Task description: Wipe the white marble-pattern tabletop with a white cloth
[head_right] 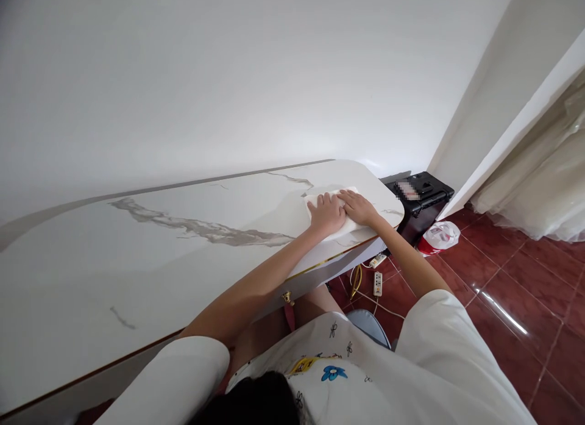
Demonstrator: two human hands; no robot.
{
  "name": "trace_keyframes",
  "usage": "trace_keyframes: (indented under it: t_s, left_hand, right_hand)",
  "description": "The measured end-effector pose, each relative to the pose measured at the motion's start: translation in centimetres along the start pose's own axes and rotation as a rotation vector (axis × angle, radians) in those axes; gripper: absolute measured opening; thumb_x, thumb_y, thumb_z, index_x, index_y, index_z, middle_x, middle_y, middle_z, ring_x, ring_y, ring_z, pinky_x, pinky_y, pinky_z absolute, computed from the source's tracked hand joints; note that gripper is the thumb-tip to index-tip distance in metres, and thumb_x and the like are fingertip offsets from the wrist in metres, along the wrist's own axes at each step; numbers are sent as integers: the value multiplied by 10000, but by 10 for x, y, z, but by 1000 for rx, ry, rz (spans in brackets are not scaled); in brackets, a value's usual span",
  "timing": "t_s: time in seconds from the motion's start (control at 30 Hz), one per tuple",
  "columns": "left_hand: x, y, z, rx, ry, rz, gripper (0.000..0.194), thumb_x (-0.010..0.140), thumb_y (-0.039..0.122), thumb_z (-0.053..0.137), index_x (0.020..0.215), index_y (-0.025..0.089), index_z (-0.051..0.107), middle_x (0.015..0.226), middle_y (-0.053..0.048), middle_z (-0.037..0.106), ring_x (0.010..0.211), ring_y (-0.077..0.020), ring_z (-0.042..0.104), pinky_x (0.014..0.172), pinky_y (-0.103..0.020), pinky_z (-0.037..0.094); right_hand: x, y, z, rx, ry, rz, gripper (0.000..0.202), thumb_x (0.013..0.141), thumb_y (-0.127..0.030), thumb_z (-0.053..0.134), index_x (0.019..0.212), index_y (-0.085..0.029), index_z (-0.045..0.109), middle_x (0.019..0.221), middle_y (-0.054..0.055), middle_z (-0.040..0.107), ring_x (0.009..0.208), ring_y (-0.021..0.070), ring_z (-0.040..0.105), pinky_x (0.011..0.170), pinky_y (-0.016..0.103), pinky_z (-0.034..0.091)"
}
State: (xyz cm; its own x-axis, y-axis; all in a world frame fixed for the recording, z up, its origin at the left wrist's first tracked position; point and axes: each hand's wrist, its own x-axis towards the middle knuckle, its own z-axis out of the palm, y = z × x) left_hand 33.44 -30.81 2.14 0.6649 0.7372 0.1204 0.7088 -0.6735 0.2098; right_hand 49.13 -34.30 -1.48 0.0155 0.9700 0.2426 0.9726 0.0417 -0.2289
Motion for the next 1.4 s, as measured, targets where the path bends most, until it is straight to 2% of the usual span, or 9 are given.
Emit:
trace_keyframes:
  t_s: [0.23, 0.4, 0.53, 0.67, 0.83, 0.97, 1.1, 1.23, 1.4]
  left_hand:
    - [-29, 10, -4, 8, -30, -16, 539, 969, 293, 244, 1452, 101, 387, 1560, -193, 348, 1456, -344, 269, 1143, -632, 243]
    - [-46, 15, -6, 29, -28, -3, 573, 973, 300, 219, 1475, 63, 358, 1570, -218, 323, 1458, -363, 260, 1138, -642, 251]
    - [-51, 18, -6, 30, -59, 0, 592, 980, 314, 215, 1497, 48, 321, 1587, -227, 288, 1474, -373, 227, 1145, -650, 231]
    - [-47, 29, -6, 13, -52, -8, 587, 976, 308, 229, 1494, 50, 325, 1584, -234, 289, 1471, -369, 235, 1142, -659, 228]
    - [-30, 40, -3, -28, -54, 3, 579, 969, 324, 252, 1487, 81, 340, 1578, -214, 305, 1468, -356, 243, 1154, -641, 222]
    - [-8, 35, 1, -59, -23, -4, 544, 965, 326, 260, 1450, 111, 383, 1545, -202, 350, 1452, -343, 264, 1149, -639, 226]
    - [22, 18, 5, -83, -13, 11, 508, 958, 313, 268, 1401, 122, 424, 1515, -203, 378, 1430, -344, 282, 1138, -653, 220]
    - [56, -3, 7, -114, 8, 36, 471, 950, 326, 279, 1351, 156, 459, 1457, -185, 442, 1378, -325, 342, 1118, -624, 268]
    - [91, -28, 7, -123, 9, 15, 460, 946, 328, 285, 1349, 183, 454, 1462, -166, 441, 1383, -314, 331, 1129, -616, 246]
  right_hand:
    - [-24, -9, -3, 28, 5, -48, 516, 984, -304, 294, 1473, -227, 440, 1552, 39, 427, 1471, 260, 321, 1221, 527, 276]
    - [-39, -16, -5, 40, 15, -89, 523, 999, -352, 259, 1479, -241, 435, 1550, 23, 432, 1469, 237, 327, 1235, 511, 259]
    - [-43, -14, -8, 64, 12, -126, 517, 992, -354, 284, 1464, -232, 454, 1542, 39, 444, 1459, 241, 348, 1229, 530, 265]
    - [-44, -1, -14, 86, 8, -126, 507, 982, -364, 319, 1453, -251, 467, 1537, 33, 452, 1452, 248, 360, 1221, 542, 277]
    - [-41, 23, -19, 84, -5, -105, 504, 971, -343, 335, 1443, -242, 478, 1532, 39, 460, 1451, 245, 361, 1230, 524, 264]
    - [-22, 35, -15, 71, 0, -69, 512, 955, -333, 345, 1439, -241, 482, 1526, 38, 468, 1445, 256, 369, 1222, 529, 275]
    - [8, 40, -9, 56, 4, -33, 533, 930, -285, 328, 1437, -219, 479, 1516, 49, 479, 1441, 264, 370, 1211, 540, 282]
    - [43, 40, -5, 39, 8, 21, 545, 903, -230, 318, 1418, -191, 491, 1512, 61, 482, 1429, 261, 382, 1198, 527, 302]
    - [83, 37, -1, 51, 24, 72, 528, 896, -204, 326, 1387, -221, 520, 1491, 25, 505, 1406, 240, 411, 1183, 482, 338]
